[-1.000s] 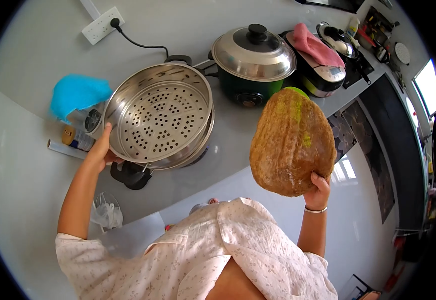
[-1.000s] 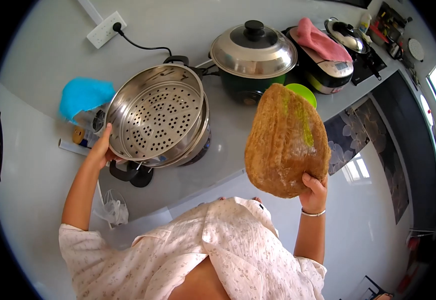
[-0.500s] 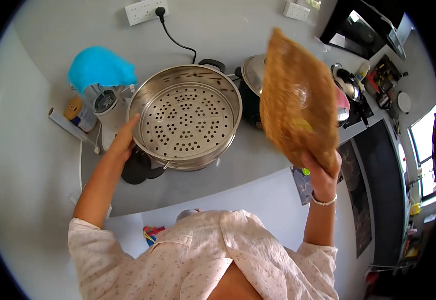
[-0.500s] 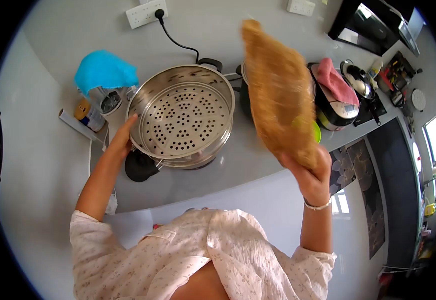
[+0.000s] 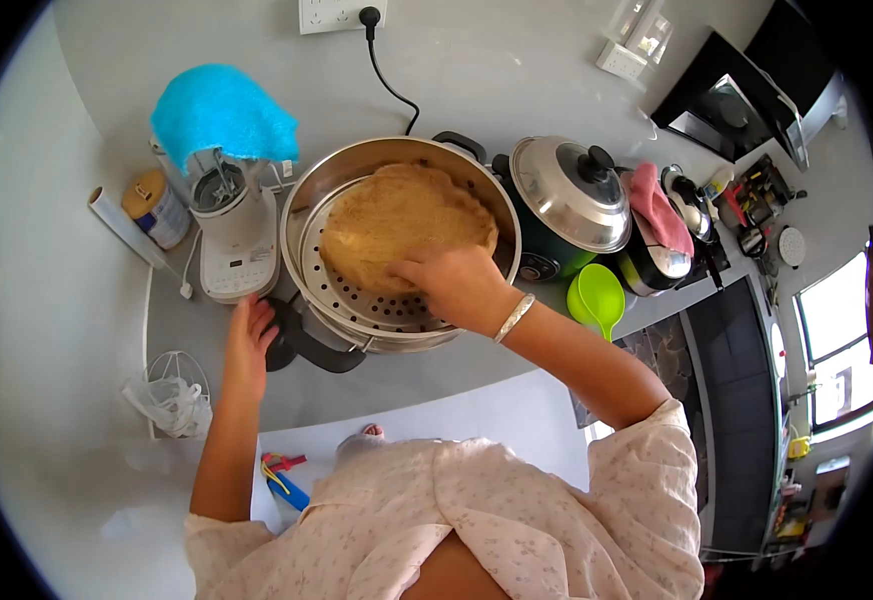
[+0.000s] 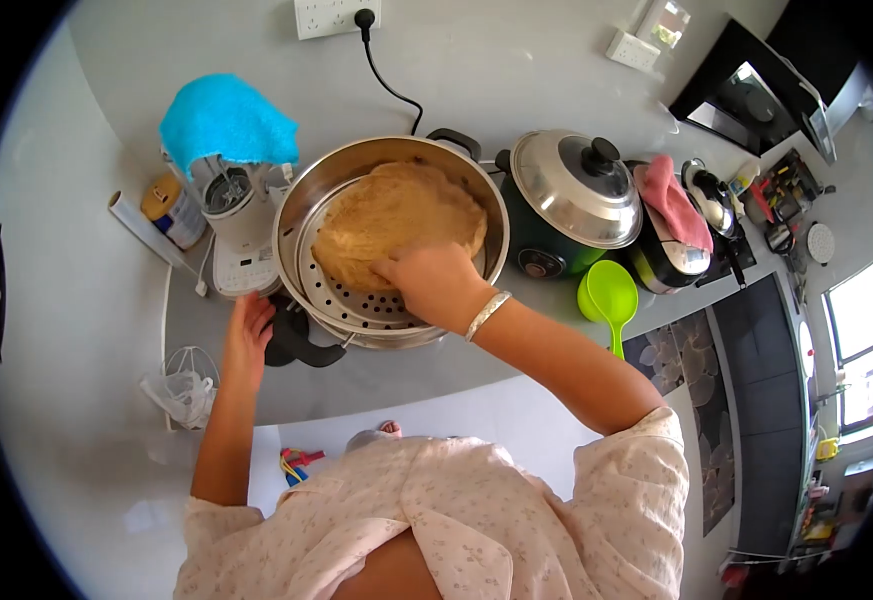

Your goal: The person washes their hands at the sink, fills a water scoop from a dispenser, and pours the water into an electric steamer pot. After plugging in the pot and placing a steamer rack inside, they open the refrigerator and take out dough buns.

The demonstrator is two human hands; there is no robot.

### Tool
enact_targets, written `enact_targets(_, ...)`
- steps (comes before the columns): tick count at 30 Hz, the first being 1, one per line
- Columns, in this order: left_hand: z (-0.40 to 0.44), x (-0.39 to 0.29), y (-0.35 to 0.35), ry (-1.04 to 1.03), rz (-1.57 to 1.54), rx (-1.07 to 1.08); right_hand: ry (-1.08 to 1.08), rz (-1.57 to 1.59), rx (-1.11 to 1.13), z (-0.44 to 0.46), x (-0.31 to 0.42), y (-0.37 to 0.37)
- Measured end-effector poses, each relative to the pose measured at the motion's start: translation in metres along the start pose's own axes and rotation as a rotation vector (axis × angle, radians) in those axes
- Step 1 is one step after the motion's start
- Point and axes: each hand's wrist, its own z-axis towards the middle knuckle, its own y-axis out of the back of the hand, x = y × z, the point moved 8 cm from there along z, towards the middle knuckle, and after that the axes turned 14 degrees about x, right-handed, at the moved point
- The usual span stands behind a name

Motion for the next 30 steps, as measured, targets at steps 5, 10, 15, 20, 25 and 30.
enact_targets(5,-0.035,0.041,0.042,0.013,0.012,-0.015,0.015,0.261,0.073,0.013,-0.002,-0.021)
enact_targets(10,-0.054,0.059,0.042,0.045,0.011,-0.083,0.001,0.488,0.146,0.009,0.001,-0.017)
enact_targets(15,-0.073,0.085,0.015,0.100,0.112,-0.008,0.069,0.467,-0.594,-0.070,0.005,0.035)
enact_targets(20,-0.091,0.151,-0.016,0.418,0.390,0.208,-0.109,0.553,-0.695,-0.172,0.007,-0.015)
enact_targets(25,-0.095,0.199,-0.093,0.593,0.504,0.529,-0.546,0.798,-0.387,-0.264,-0.022,-0.153)
enact_targets(30,-0.085,0.239,-0.200,0.590,0.749,0.908,-0.976,0.955,0.274,-0.404,-0.017,-0.368)
